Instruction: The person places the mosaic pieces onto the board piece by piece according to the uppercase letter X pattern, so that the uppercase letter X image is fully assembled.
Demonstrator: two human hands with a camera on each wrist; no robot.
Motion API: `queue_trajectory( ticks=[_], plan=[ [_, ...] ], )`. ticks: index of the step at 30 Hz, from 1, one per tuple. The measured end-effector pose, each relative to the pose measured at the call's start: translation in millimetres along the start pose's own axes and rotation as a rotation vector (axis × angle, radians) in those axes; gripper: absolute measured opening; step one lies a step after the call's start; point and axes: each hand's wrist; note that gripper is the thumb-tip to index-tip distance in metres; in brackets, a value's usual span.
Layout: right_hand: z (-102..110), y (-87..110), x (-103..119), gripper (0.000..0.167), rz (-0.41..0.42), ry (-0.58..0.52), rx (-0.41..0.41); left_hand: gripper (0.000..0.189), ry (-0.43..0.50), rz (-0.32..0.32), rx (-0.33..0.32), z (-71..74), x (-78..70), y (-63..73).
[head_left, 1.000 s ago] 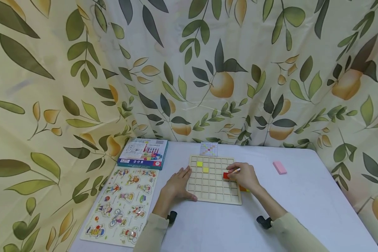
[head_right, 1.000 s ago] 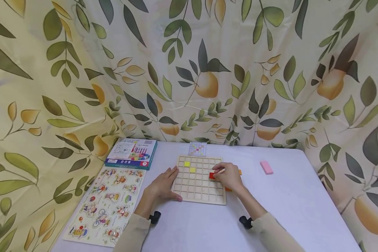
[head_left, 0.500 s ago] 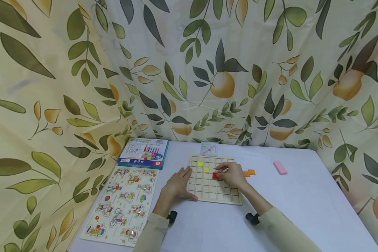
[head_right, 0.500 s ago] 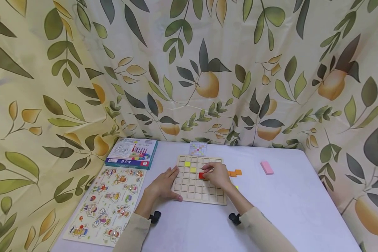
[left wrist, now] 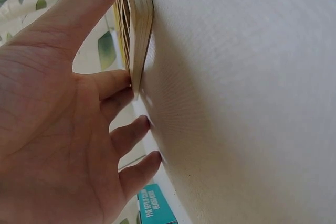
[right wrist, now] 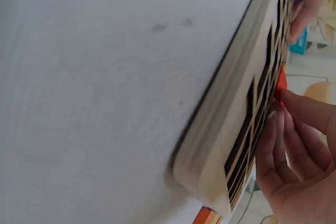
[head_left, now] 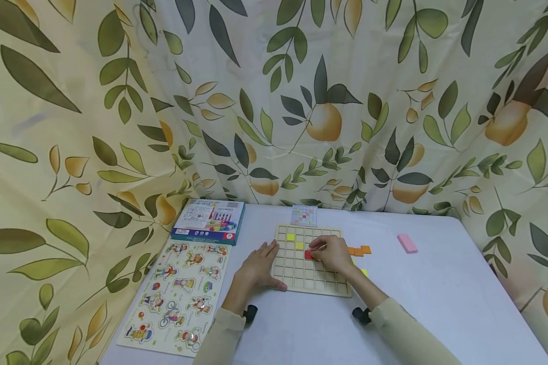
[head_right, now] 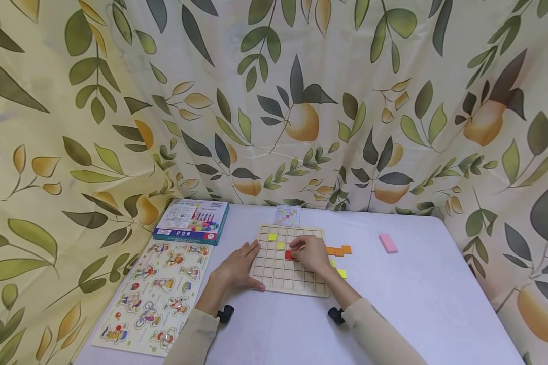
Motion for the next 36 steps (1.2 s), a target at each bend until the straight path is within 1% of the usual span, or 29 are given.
queue_trajectory(
  ticks=[5, 12, 17, 21, 24, 29, 36],
  plan=[
    [0.9, 1.3, -1.9, 0.016, -0.005, 0.018, 0.004, 0.126, -0.001, -0.003, 0.002, 0.1, -1.7, 0.1],
    [7.8, 8.6, -1.0, 0.018, -0.031, -0.009, -0.015, 0.126, -0.006, -0.004, 0.001, -0.3, -3.4, 0.5],
    [21.4, 17.7, -0.7, 0.019, -0.027, -0.022, -0.046, 0.125, 0.008, -0.008, 0.007, 1.1, -4.4, 1.3],
    [35.2, 23.7, -1.0, 0.020, 0.012, -0.028, -0.070, 0.125, 0.014, -0.013, 0.009, 1.6, -3.0, 1.4],
    [44.4, 27.1, -1.1, 0.021, 0.016, -0.032, -0.081, 0.125, 0.001, -0.019, 0.004, 1.6, -1.6, 1.5],
    [57.7, 33.2, -5.1, 0.021, 0.015, -0.008, -0.102, 0.125, -0.004, -0.024, -0.005, 0.9, -0.7, 1.7],
    [76.2, 45.5, -17.5, 0.021, 0.017, 0.032, -0.119, 0.124, 0.011, -0.016, -0.002, 0.8, -1.9, 2.3]
  ],
)
Point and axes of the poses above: each hand's wrist, its own y-axis away from the middle knuckle, its own z-axis out of the back of the hand, x = y × z, and after that the axes turned 9 degrees about -x, right-handed
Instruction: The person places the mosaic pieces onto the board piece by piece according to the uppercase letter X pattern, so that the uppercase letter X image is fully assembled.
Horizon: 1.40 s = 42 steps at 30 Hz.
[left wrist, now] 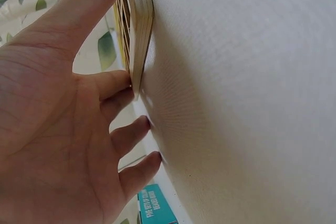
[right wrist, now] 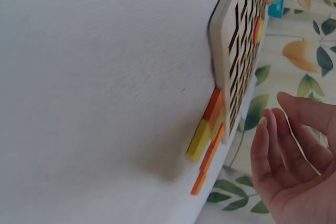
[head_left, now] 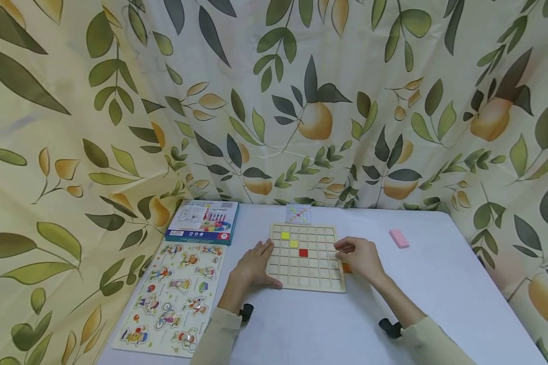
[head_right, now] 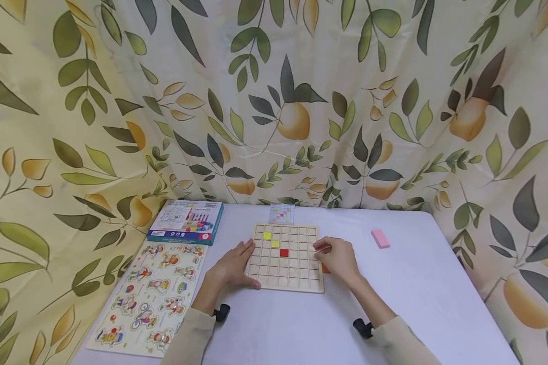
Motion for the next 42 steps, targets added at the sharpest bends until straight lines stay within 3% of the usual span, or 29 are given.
queue_trajectory(
  ticks=[13, 18, 27, 33, 42],
  plan=[
    [16.9, 15.0, -34.5, 0.025, -0.105, 0.087, 0.055, 0.124, 0.011, -0.003, -0.014, -0.6, 3.5, 0.9],
    [18.2, 17.6, -41.8, 0.026, -0.075, 0.127, 0.074, 0.125, 0.004, -0.003, -0.011, 1.2, 4.2, 0.5],
    [24.4, 17.7, -42.3, 0.027, -0.087, 0.181, 0.071, 0.124, 0.003, -0.006, -0.001, -0.6, 4.0, -2.3],
    [35.3, 17.1, -37.4, 0.029, -0.120, 0.125, 0.062, 0.125, 0.019, -0.006, -0.008, -1.8, 1.7, -2.9],
    [35.4, 4.7, -21.9, 0.030, -0.074, 0.047, 0.040, 0.125, 0.029, 0.007, -0.007, 1.5, -1.1, 0.0]
  ],
)
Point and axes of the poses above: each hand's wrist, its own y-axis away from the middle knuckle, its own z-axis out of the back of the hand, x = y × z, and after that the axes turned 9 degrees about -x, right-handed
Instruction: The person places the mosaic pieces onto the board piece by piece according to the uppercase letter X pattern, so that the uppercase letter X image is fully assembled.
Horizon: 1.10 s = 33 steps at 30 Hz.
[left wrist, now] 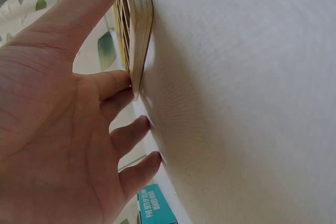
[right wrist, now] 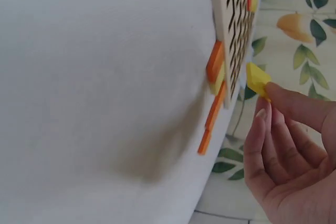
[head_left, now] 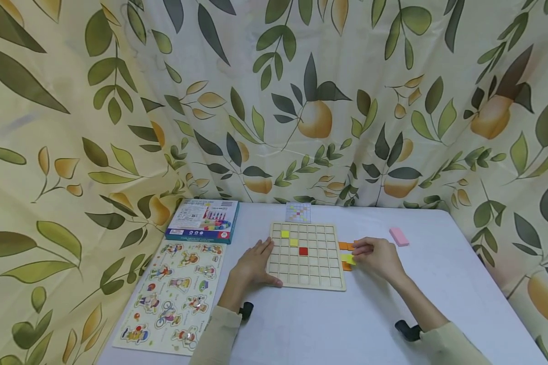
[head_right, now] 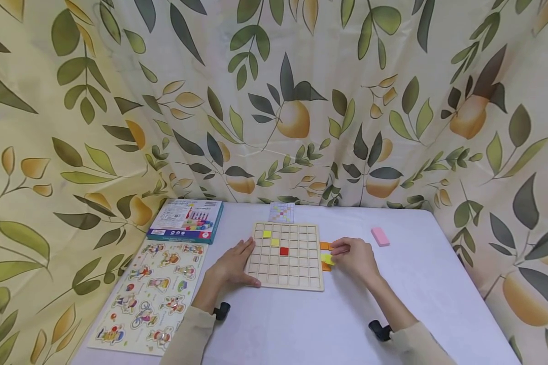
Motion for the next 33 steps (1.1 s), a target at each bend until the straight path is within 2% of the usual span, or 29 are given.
queue_trajectory(
  ticks=[4, 14, 26, 33],
  plan=[
    [-10.7, -4.8, 12.2, 0.029, -0.022, -0.039, 0.021, 0.125, 0.009, -0.003, 0.000, -1.1, 1.6, -0.2],
    [-39.1, -12.7, 31.2, 0.029, -0.012, -0.120, 0.047, 0.125, -0.006, -0.008, 0.008, -4.1, 3.8, -1.7],
    [-68.9, -15.9, 37.8, 0.025, -0.039, -0.133, 0.083, 0.126, -0.008, 0.002, 0.011, -3.7, 4.5, -2.7],
    [-78.3, -19.7, 38.7, 0.025, -0.014, -0.128, 0.084, 0.126, -0.011, 0.001, 0.010, -2.9, 4.6, -3.2]
  ],
)
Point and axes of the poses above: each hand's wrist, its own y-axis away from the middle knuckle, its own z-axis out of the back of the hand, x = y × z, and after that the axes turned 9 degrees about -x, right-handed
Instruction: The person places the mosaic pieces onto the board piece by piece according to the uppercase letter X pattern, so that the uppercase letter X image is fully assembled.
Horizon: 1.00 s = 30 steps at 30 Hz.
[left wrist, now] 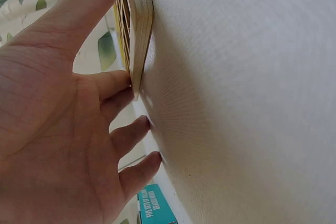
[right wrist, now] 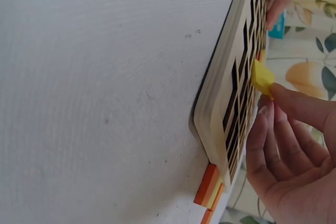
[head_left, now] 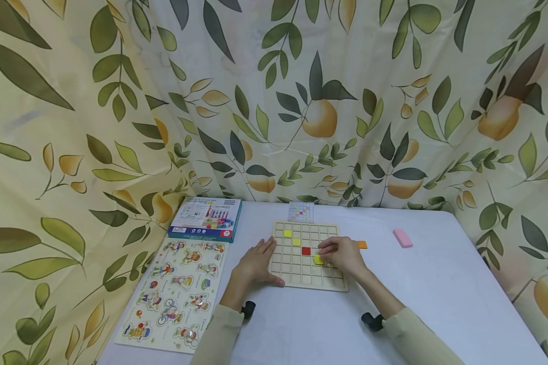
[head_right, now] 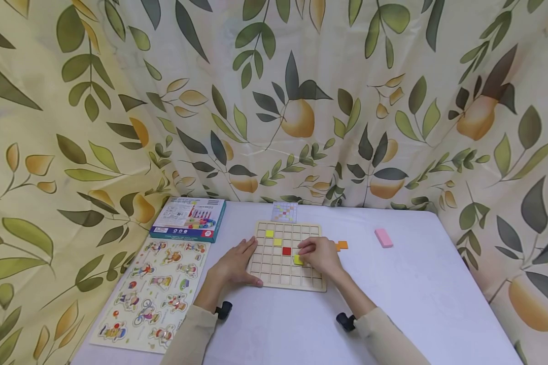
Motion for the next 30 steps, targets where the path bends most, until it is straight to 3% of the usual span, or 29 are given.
queue_trajectory(
  ticks=[15, 23, 30],
  plan=[
    [-11.7, 4.4, -2.1, 0.023, 0.024, 0.001, 0.014, 0.126, -0.012, 0.013, 0.020, 0.3, -0.4, -1.3],
    [5.8, 6.5, -5.4, 0.020, 0.052, -0.029, -0.048, 0.126, 0.003, 0.009, 0.012, 0.6, -0.7, -0.9],
    [26.0, 7.0, -18.3, 0.019, 0.034, 0.036, -0.099, 0.126, 0.013, 0.006, 0.004, 1.9, -1.8, 0.5]
  ],
)
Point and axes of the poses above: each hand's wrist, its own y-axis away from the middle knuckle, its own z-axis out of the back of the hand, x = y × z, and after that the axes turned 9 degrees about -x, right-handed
